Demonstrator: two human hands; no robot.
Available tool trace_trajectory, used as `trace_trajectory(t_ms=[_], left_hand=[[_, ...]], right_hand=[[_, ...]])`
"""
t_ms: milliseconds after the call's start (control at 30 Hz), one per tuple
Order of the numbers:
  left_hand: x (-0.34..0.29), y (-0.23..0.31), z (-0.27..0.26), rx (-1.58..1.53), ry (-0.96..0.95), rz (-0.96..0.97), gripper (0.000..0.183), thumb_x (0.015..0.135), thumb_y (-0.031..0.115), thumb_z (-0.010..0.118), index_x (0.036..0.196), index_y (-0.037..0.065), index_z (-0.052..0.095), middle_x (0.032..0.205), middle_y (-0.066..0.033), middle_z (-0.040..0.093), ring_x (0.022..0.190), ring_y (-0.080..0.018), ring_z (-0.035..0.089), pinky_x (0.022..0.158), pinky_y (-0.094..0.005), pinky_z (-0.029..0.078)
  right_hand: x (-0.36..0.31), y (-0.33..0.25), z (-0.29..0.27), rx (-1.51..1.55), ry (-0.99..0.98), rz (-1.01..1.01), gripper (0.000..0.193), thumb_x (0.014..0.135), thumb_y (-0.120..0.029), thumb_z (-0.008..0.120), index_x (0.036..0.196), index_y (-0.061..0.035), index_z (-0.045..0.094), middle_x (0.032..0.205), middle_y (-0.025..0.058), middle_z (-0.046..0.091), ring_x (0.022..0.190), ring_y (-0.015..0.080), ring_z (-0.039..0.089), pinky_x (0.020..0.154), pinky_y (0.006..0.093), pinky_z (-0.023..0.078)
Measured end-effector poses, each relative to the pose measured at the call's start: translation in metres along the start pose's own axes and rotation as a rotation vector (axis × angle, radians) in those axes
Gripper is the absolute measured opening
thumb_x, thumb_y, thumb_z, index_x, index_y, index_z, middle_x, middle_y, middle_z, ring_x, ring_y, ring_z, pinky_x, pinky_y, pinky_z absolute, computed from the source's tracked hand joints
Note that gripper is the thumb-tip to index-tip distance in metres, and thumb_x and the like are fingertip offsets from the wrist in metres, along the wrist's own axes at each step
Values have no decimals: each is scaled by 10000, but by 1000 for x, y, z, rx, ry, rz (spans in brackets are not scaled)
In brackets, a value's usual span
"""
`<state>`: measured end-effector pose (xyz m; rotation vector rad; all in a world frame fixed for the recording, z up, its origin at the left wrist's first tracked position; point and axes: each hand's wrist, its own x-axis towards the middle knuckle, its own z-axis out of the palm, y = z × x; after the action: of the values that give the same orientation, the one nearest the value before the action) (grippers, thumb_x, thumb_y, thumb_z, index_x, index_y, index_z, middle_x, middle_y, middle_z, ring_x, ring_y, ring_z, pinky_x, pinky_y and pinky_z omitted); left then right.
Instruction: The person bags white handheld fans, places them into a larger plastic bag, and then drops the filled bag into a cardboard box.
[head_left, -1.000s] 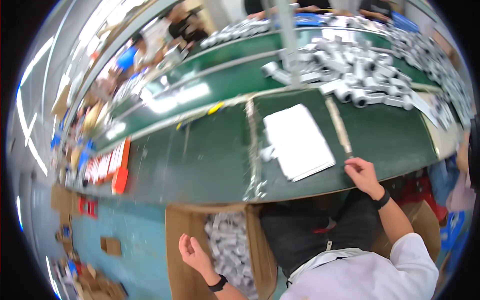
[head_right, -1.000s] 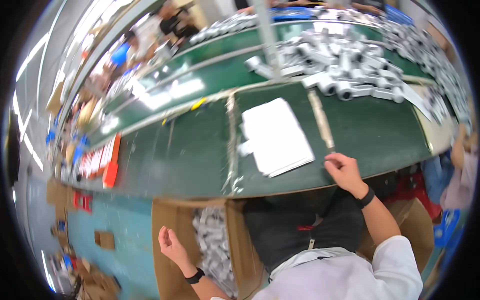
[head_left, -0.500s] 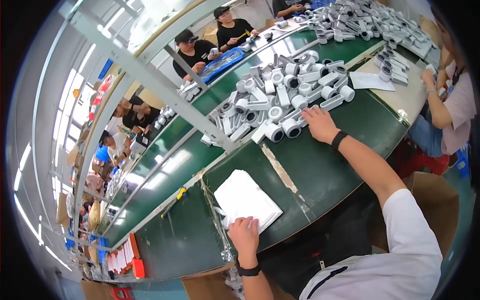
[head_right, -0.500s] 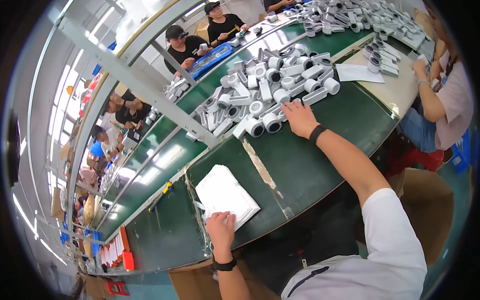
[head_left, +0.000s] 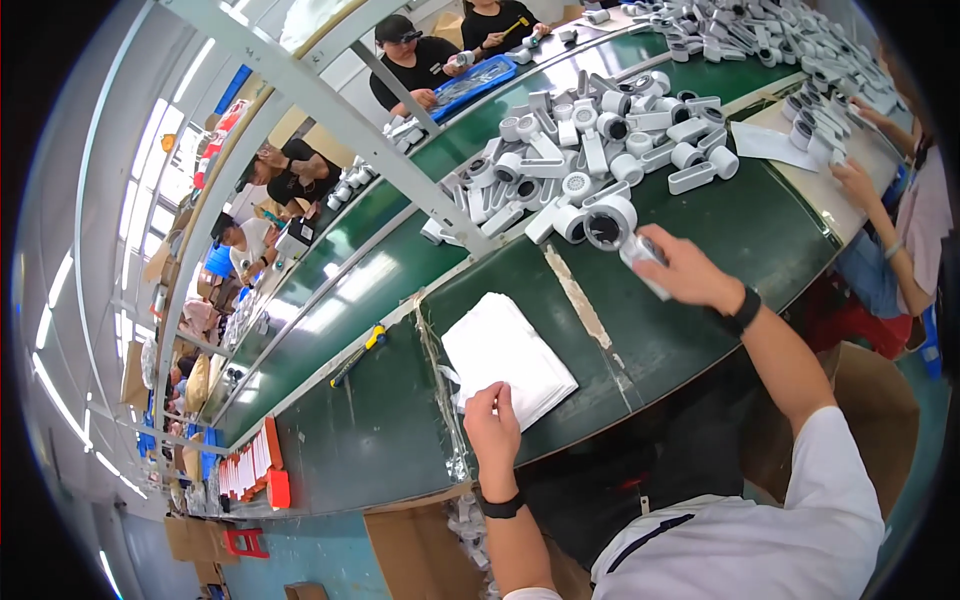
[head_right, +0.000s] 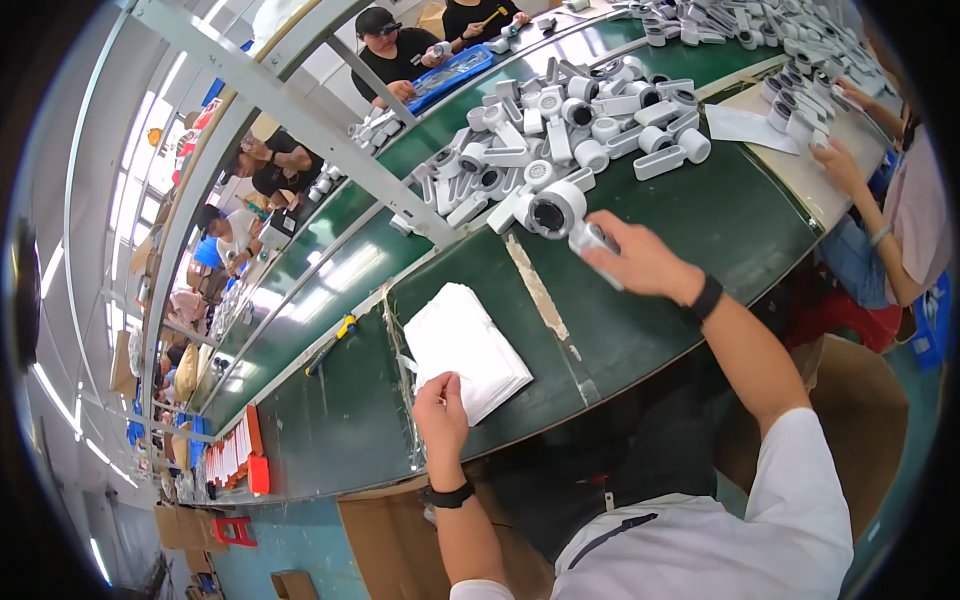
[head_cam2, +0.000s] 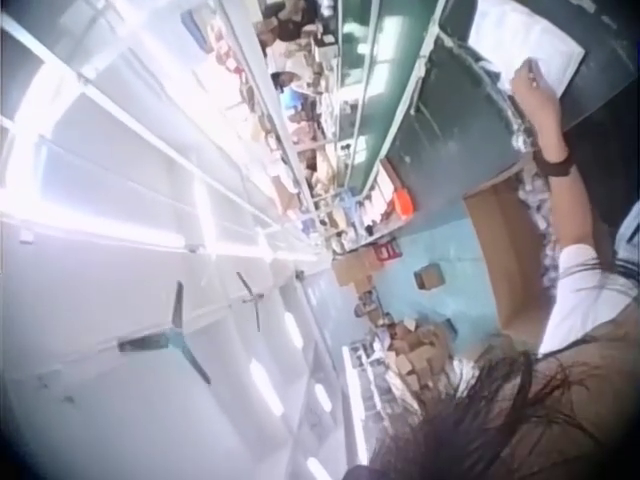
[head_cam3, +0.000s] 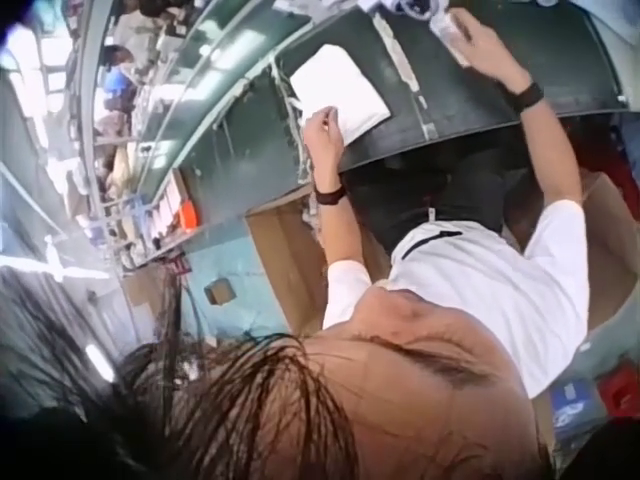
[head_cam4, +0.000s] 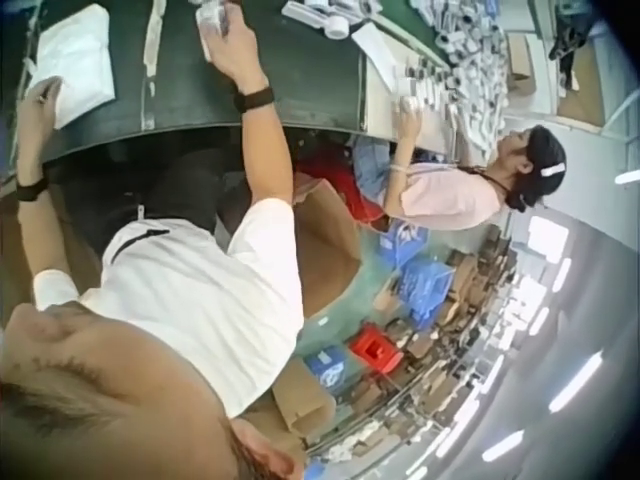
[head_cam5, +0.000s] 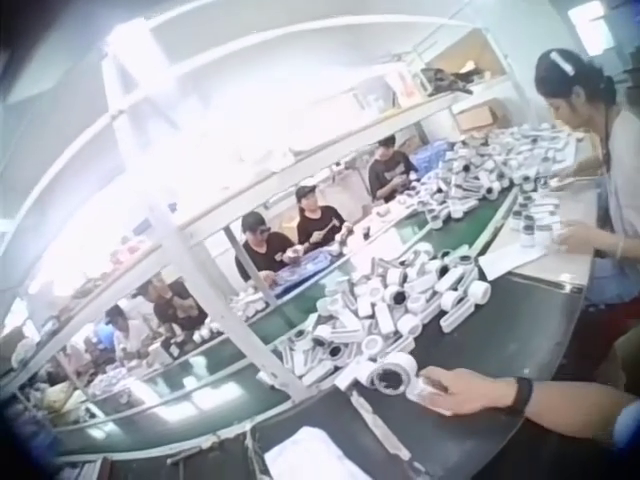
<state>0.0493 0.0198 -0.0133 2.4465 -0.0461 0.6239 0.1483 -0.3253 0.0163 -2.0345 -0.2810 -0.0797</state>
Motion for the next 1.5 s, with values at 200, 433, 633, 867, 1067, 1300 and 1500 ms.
trace_trajectory(t_ms=[200,433,633,867,1067,1300,1500], left_hand=[[-24,29,7,-435,-35,-256,204,913,138,643,996,-46,674,770,-52,667,652,-87,558,592,-229,453],[-39,49,17,-831,-105,-451,215,914,111,646,1036,-65,664,805,-47,662,689,-89,568,636,-219,463],[-42,45,12,-1080,-5,-535,188,956,136,590,1013,-38,632,803,-33,649,694,-98,576,650,-239,483],[-41,40,15,-1156,38,-623,172,987,180,532,953,25,598,758,20,546,652,-58,484,590,-215,423],[-33,46,17,-838,93,-429,190,984,195,523,947,21,590,749,32,520,646,-51,434,577,-222,382],[-27,52,5,-1016,-143,-178,146,944,140,552,945,3,603,747,15,538,657,-62,450,575,-241,394],[-27,52,-15,-818,-169,-157,114,855,84,606,844,-30,605,765,-92,579,679,-156,516,625,-305,435]], right_hand=[[-79,-37,71,725,-170,93,461,831,-98,704,1215,-47,453,931,37,575,754,110,590,655,271,507],[-100,-70,147,648,30,96,576,712,-144,809,1179,0,505,1020,58,615,898,123,594,783,275,497],[-89,-67,148,879,70,239,364,739,14,687,1061,-12,520,833,42,610,611,111,580,539,265,480],[-93,-58,145,700,57,189,296,801,-31,685,1047,-42,520,799,9,587,617,84,553,525,250,464],[-119,-49,73,713,-363,129,458,814,-184,683,1191,-10,491,766,56,601,555,103,549,479,227,443],[-102,-52,72,586,-791,262,975,733,-50,621,1533,-117,69,718,119,628,514,162,572,443,263,454],[-98,-11,93,574,-771,228,701,861,-144,588,1481,-53,274,691,69,572,458,129,501,395,231,410]])
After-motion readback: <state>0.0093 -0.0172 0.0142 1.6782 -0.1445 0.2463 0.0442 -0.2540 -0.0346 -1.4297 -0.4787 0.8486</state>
